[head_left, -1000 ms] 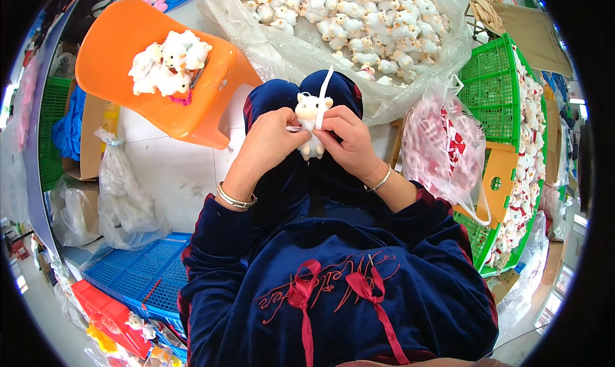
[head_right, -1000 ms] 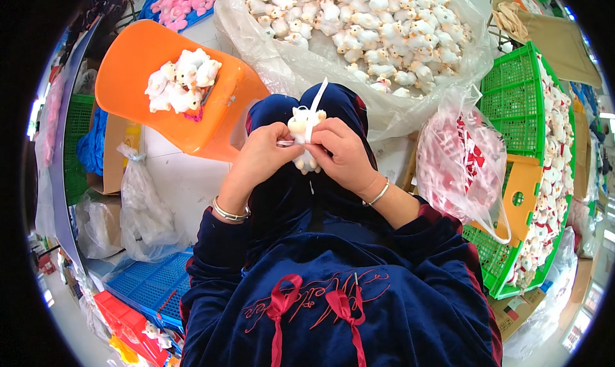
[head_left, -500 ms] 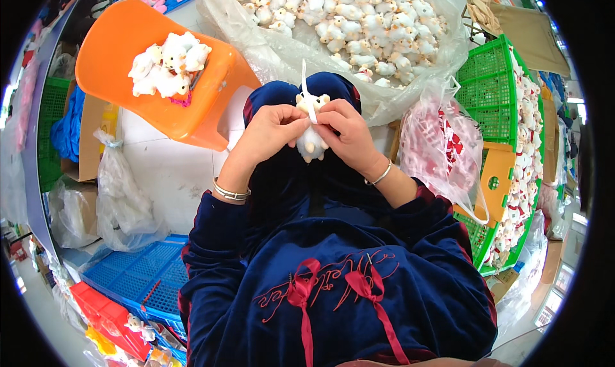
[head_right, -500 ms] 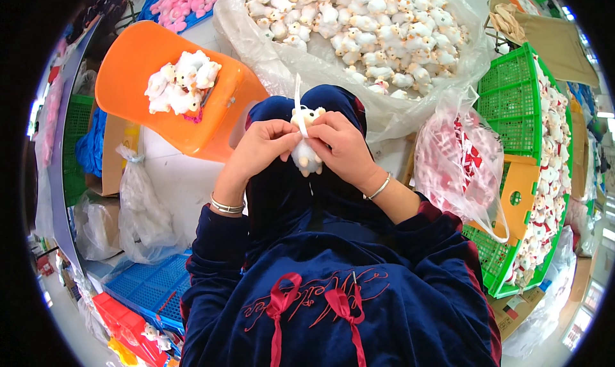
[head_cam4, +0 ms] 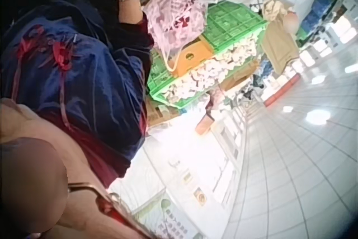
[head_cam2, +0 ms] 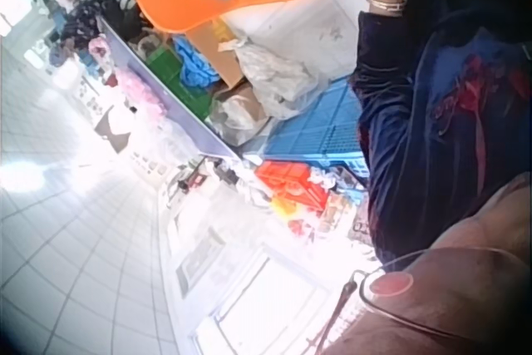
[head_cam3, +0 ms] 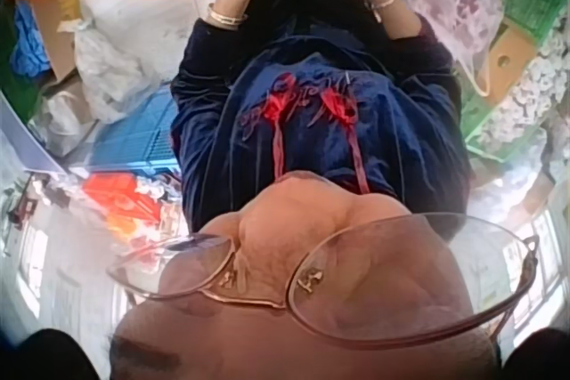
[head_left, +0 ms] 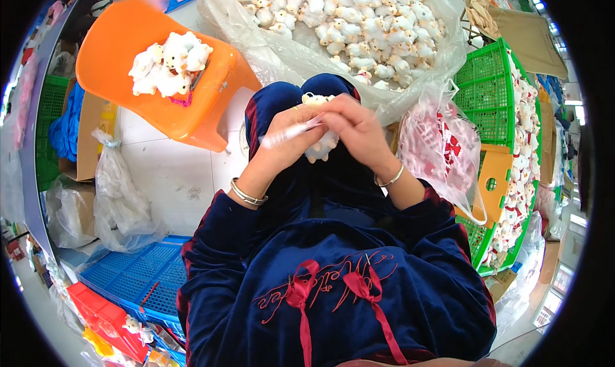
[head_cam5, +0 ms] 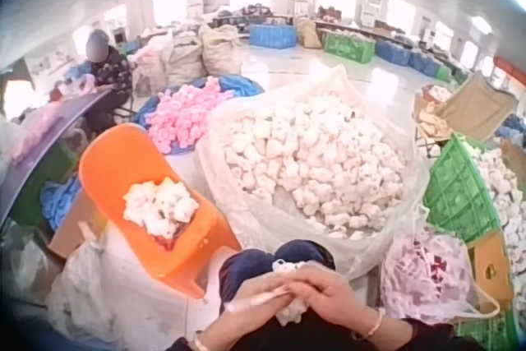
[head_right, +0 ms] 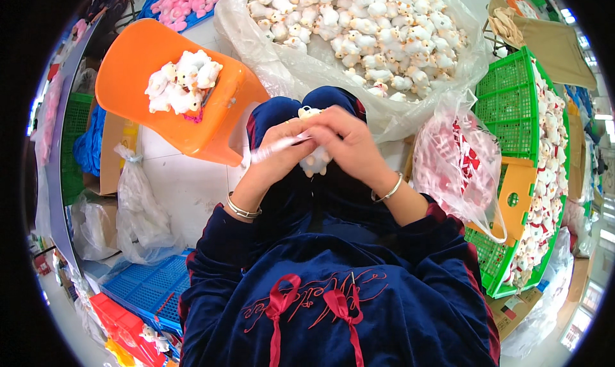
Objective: The person ties a white ribbon around the neck of a small white plush toy, then places it on an orange stool. They repeat this process with a second plush toy, tying a red ribbon around its neck before placing it on the stool.
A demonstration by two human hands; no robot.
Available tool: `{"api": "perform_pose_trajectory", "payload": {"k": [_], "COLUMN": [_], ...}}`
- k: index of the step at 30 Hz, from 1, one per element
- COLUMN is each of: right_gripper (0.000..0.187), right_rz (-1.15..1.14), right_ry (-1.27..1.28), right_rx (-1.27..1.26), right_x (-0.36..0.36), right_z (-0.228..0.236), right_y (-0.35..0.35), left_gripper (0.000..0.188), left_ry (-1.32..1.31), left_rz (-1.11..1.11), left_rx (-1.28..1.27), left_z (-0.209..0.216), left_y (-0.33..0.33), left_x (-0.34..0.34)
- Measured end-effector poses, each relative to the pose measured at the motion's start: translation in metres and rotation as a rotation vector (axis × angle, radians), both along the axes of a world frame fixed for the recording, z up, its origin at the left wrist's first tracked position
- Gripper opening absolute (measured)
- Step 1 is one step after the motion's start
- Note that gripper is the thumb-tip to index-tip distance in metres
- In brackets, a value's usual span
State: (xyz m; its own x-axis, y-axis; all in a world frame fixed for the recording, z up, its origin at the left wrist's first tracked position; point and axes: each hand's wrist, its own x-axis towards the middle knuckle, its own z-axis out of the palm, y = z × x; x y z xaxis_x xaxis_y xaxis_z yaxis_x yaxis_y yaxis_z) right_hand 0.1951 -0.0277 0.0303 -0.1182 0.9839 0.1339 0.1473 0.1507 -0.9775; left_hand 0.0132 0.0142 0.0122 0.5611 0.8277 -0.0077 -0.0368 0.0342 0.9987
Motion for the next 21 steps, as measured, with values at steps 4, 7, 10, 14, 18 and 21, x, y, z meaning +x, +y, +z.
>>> {"api": "perform_pose_trajectory", "payload": {"k": [4, 7, 10, 14, 18, 21], "right_gripper": [0.021, 0.019, 0.017, 0.009, 0.008, 0.008], "right_rz": [-0.001, 0.03, 0.055, -0.069, -0.061, 0.146], "right_ry": [0.003, -0.075, -0.175, 0.081, 0.152, -0.17], "right_rx": [-0.036, -0.021, -0.001, -0.139, -0.088, 0.072], "right_x": [0.019, 0.028, 0.029, 0.022, 0.012, 0.025], "right_z": [0.006, 0.006, 0.011, -0.005, -0.004, 0.009], "right_y": [0.003, 0.003, 0.003, 0.003, 0.004, 0.01], "left_gripper": [0.01, 0.01, 0.011, 0.016, 0.018, 0.018], "left_ry": [0.016, -0.035, -0.004, 0.008, 0.008, 0.034], "left_rz": [0.038, 0.165, 0.156, 0.231, 0.214, 0.231], "left_rx": [-0.068, 0.1, -0.01, 0.166, 0.127, 0.272], "left_z": [0.01, -0.003, 0.004, -0.007, -0.004, -0.012], "left_y": [-0.009, -0.015, -0.021, -0.016, -0.021, -0.018], "left_x": [0.011, 0.027, 0.028, 0.031, 0.024, 0.023]}}
